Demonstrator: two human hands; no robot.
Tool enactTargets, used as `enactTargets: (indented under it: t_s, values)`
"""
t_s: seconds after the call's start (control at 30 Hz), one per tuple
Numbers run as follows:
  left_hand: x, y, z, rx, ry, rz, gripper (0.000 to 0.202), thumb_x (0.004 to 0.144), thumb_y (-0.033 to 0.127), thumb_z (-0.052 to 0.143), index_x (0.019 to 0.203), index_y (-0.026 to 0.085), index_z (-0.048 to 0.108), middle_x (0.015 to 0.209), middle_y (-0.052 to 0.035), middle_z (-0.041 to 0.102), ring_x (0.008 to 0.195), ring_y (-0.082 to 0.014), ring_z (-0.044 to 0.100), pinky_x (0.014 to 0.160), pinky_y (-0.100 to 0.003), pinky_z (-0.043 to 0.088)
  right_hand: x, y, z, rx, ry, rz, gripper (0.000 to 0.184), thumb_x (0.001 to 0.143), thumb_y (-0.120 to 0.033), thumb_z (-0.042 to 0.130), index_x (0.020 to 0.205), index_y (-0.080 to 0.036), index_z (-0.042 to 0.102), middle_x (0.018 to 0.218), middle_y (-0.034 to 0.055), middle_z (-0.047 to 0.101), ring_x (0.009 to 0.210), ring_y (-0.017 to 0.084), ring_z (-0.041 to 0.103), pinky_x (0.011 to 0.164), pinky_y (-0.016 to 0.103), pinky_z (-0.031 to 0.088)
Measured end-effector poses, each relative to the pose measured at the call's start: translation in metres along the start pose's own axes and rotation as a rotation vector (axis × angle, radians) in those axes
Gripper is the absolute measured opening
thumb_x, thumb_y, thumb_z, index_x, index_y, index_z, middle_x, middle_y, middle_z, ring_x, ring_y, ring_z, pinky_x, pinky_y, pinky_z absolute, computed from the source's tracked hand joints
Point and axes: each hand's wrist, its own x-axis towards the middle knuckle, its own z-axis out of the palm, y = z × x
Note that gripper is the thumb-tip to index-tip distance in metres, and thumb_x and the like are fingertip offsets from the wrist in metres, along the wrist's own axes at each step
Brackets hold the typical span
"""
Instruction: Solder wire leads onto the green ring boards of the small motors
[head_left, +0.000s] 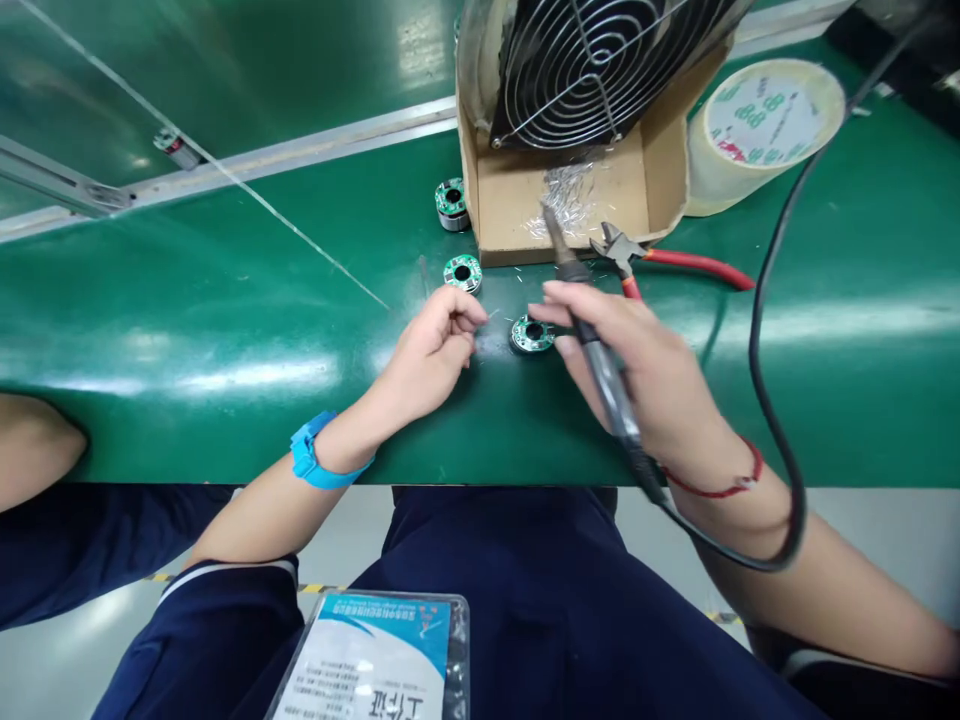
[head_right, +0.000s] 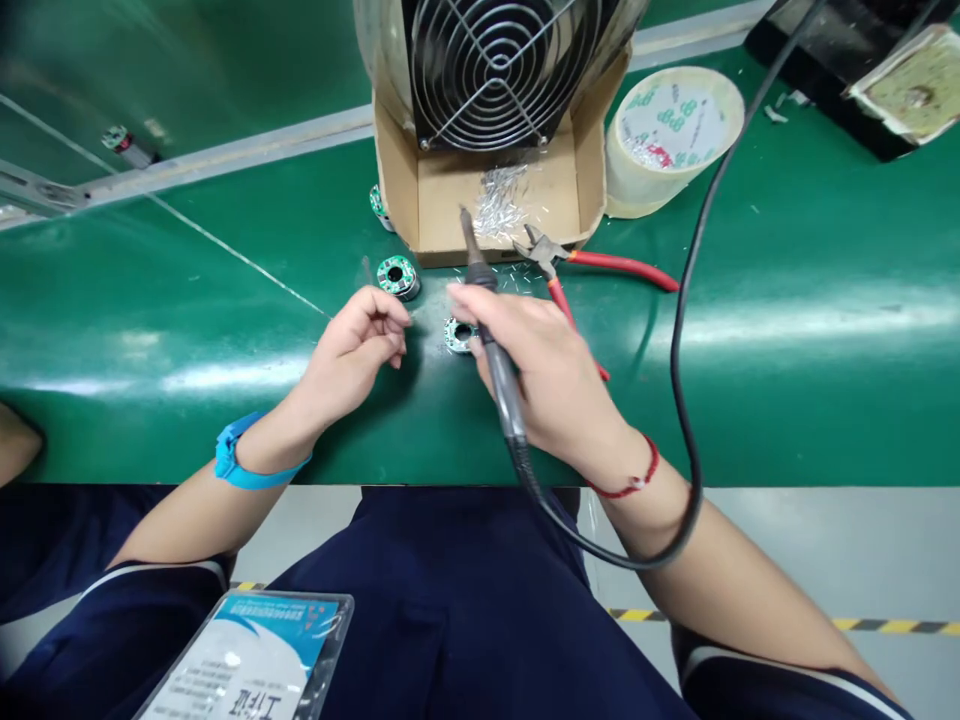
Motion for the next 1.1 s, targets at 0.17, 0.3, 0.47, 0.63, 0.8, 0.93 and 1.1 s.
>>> enactTargets:
  t_s: [0.17,0.3,0.47,0.63,0.8,0.93,1.1]
  values:
    - [-0.003,0.014,0.007,0.379,0.007,0.198,0.030,0.084,0.002,0.046,0.105,0.018,0.061,0.088,-0.0020,0.060,0.080,-0.0123,0.057,0.071,-0.028,0.046,-0.025,-0.004,-0.009,0.236,0.384,0.167,0.037,0.087,-0.028,0.071,0.123,-0.032,0.073,0.104,0.0044,0.078,0.075,0.017,0.073,0.068,0.034,0.059]
    - [-0.005,0.015,0.011,0.453,-0.001,0.188,0.037,0.085,0.002,0.046,0.115,0.018,0.059,0.088,-0.0015,0.063,0.080,-0.0131,0.058,0.075,-0.030,0.047,-0.034,0.001,-0.011,0.415,0.504,0.225,0.020,0.086,-0.030,0.070,0.102,-0.026,0.080,0.081,0.0048,0.074,0.059,0.015,0.068,0.048,0.028,0.051]
    - [-0.006,0.013,0.013,0.452,0.006,0.194,0.036,0.084,0.003,0.047,0.114,0.019,0.058,0.086,-0.0014,0.062,0.078,-0.0147,0.058,0.074,-0.033,0.047,-0.028,0.011,-0.016,0.532,0.480,0.183,0.017,0.081,-0.024,0.071,0.094,-0.020,0.081,0.069,0.0039,0.070,0.053,0.015,0.064,0.044,0.028,0.048]
    - [-0.004,0.015,0.014,0.457,0.009,0.179,0.036,0.082,0.002,0.048,0.111,0.021,0.058,0.085,-0.0010,0.061,0.078,-0.0158,0.059,0.074,-0.033,0.049,-0.020,0.026,-0.020,0.594,0.426,0.191,0.016,0.078,-0.028,0.075,0.090,-0.020,0.081,0.071,0.0045,0.072,0.050,0.014,0.063,0.040,0.027,0.046]
    - [0.001,0.018,0.021,0.491,-0.039,0.189,0.031,0.086,0.002,0.045,0.109,0.019,0.055,0.089,-0.0015,0.061,0.077,-0.0127,0.056,0.075,-0.030,0.049,-0.011,0.039,-0.025,0.639,0.318,0.174,0.020,0.077,-0.032,0.077,0.090,-0.017,0.080,0.067,0.0036,0.070,0.049,0.013,0.062,0.040,0.026,0.046]
    - [0.004,0.019,0.025,0.510,-0.059,0.184,0.028,0.087,0.001,0.044,0.106,0.019,0.055,0.100,-0.0034,0.062,0.085,-0.0127,0.058,0.079,-0.028,0.050,-0.005,0.034,-0.028,0.662,0.295,0.168,0.017,0.077,-0.025,0.074,0.090,-0.015,0.080,0.067,0.0038,0.070,0.049,0.014,0.062,0.039,0.029,0.043]
    - [0.005,0.011,0.025,0.433,-0.060,0.135,0.035,0.083,0.010,0.066,0.115,0.020,0.058,0.107,-0.0058,0.060,0.105,-0.0217,0.061,0.086,-0.034,0.052,-0.001,0.023,-0.032,0.588,0.289,0.234,0.014,0.075,-0.022,0.071,0.085,-0.016,0.079,0.063,0.0023,0.068,0.050,0.014,0.062,0.042,0.030,0.043]
